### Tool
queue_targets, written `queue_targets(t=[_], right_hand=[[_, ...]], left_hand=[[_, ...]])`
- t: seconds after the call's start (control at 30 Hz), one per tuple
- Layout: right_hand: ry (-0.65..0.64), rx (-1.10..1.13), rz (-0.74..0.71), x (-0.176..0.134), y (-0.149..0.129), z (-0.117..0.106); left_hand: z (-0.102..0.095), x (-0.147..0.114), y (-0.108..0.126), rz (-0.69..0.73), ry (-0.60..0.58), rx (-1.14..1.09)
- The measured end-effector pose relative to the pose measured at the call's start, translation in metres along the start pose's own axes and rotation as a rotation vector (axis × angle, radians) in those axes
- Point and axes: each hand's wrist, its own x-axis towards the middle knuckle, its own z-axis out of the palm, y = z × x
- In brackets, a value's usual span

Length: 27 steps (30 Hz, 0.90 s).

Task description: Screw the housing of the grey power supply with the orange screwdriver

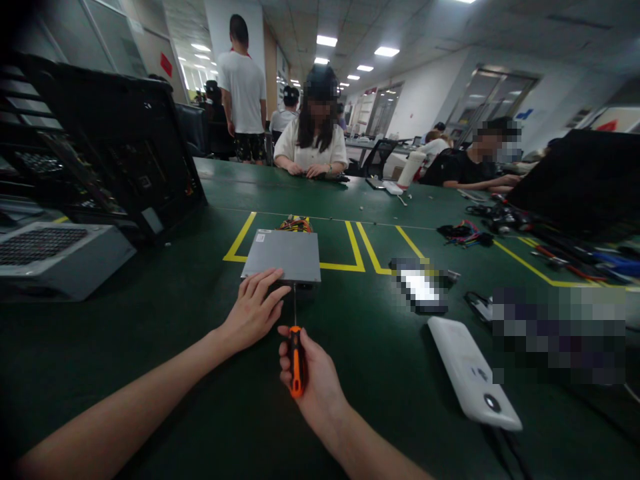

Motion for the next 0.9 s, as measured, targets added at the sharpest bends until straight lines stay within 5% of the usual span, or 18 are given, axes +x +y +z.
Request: queue_targets(t=[0.9], right_hand=[[-0.015,-0.004,-0.054,0.0,-0.002,-0.003]], left_hand=[[-0.011,0.005,0.001,-0.051,0.01,-0.061]])
